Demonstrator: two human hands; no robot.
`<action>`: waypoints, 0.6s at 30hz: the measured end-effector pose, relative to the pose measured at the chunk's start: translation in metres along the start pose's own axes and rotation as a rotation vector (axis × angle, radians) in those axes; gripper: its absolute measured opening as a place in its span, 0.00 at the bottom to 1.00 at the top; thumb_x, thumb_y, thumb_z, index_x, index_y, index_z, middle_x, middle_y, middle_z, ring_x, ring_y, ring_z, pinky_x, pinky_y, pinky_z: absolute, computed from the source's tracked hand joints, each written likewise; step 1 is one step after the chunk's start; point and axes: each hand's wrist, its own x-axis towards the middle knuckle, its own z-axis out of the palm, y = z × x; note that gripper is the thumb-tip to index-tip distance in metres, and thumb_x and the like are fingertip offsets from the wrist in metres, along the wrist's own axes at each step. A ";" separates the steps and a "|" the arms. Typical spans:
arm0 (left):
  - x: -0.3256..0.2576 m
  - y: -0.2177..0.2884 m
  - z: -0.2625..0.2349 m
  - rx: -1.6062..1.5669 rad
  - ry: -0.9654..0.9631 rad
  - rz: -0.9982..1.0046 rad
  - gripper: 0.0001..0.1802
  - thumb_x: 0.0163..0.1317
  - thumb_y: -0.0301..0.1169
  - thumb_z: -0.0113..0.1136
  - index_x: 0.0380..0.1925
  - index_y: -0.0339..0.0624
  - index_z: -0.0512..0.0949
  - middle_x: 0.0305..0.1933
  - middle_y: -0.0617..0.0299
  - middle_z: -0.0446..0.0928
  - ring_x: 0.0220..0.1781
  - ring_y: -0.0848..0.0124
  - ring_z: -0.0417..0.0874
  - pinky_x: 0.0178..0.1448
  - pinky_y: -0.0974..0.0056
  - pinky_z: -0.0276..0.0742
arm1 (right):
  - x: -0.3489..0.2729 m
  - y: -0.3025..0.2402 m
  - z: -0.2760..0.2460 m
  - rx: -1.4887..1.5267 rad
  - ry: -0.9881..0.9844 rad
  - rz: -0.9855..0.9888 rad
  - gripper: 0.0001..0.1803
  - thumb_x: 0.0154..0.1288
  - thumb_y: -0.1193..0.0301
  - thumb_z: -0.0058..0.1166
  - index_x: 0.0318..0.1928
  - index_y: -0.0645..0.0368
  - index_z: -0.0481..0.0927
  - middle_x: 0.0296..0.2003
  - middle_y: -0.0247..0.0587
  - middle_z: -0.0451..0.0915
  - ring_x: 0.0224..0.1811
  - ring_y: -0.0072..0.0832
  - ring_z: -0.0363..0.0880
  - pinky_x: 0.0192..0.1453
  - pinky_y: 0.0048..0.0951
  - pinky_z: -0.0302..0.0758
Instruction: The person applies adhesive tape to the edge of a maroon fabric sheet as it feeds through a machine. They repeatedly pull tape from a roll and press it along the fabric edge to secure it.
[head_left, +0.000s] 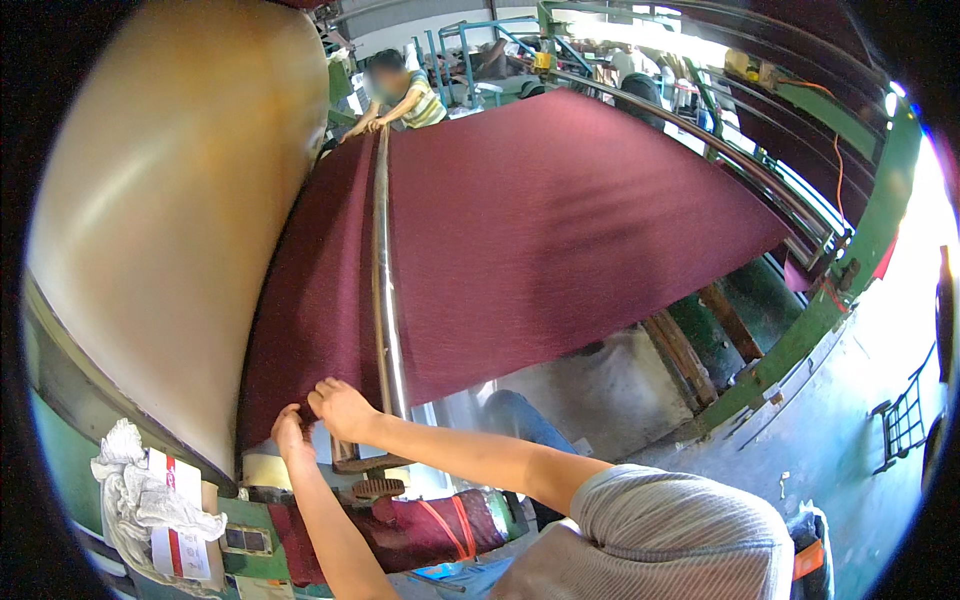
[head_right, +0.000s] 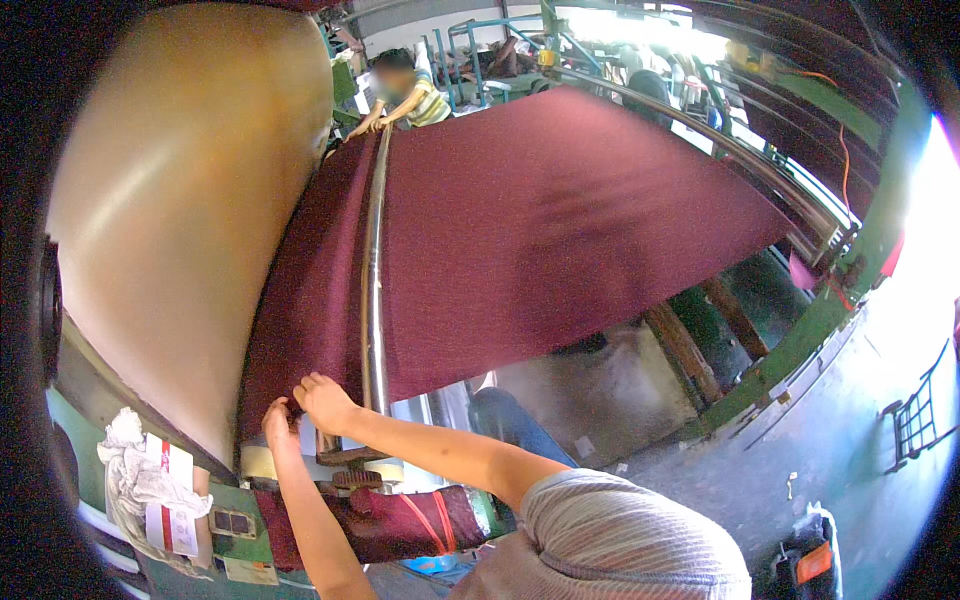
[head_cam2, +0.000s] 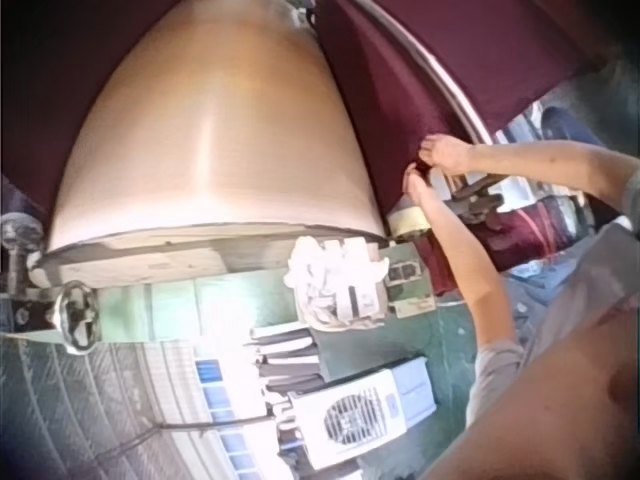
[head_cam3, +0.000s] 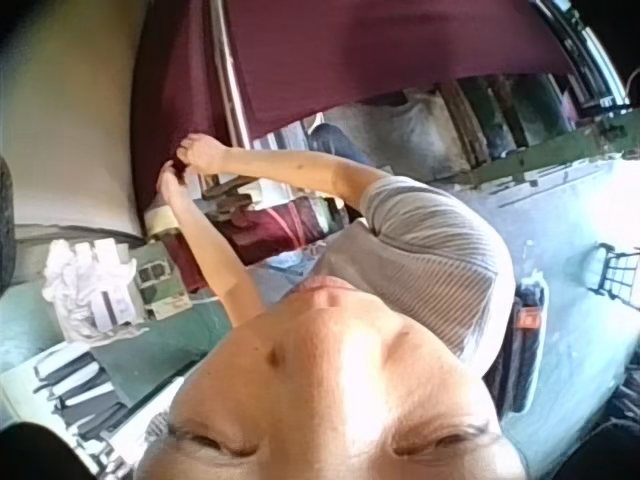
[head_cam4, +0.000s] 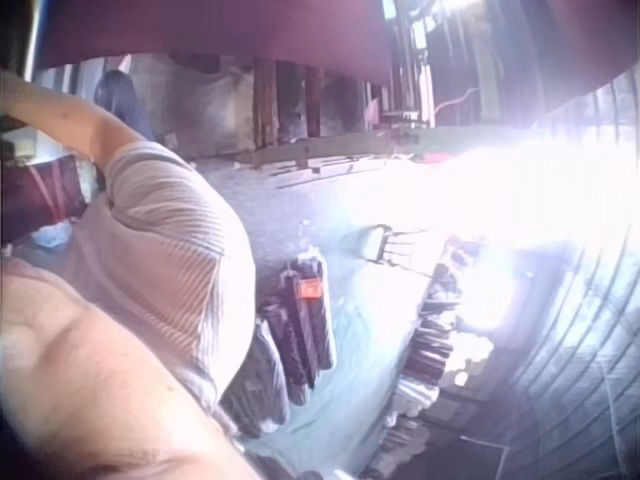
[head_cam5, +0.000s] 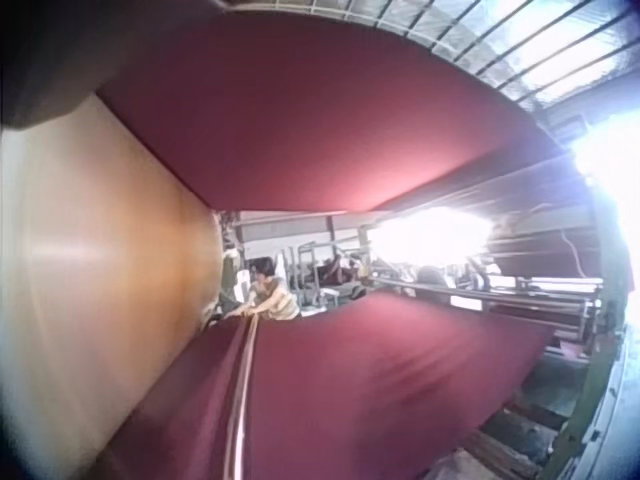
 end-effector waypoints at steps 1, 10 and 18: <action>0.009 -0.004 -0.011 -0.022 0.045 0.019 0.12 0.48 0.18 0.44 0.28 0.37 0.78 0.26 0.61 0.74 0.23 0.71 0.73 0.23 0.68 0.69 | 0.004 -0.003 -0.005 -0.032 0.003 0.028 0.13 0.46 0.74 0.53 0.35 0.64 0.74 0.35 0.46 0.74 0.43 0.40 0.71 0.50 0.36 0.69; 0.035 -0.011 -0.026 -0.271 0.345 -0.024 0.06 0.52 0.23 0.55 0.30 0.39 0.79 0.35 0.57 0.77 0.29 0.68 0.76 0.23 0.67 0.67 | 0.002 -0.007 -0.022 -0.011 -0.016 0.221 0.19 0.46 0.68 0.58 0.39 0.64 0.73 0.38 0.50 0.71 0.44 0.43 0.69 0.52 0.38 0.70; 0.028 -0.010 -0.014 -0.056 0.170 -0.142 0.11 0.54 0.26 0.51 0.36 0.37 0.79 0.34 0.59 0.77 0.31 0.68 0.77 0.28 0.69 0.72 | 0.002 -0.017 -0.013 -0.163 -0.145 0.062 0.14 0.48 0.70 0.53 0.37 0.64 0.76 0.38 0.47 0.71 0.45 0.39 0.69 0.49 0.34 0.71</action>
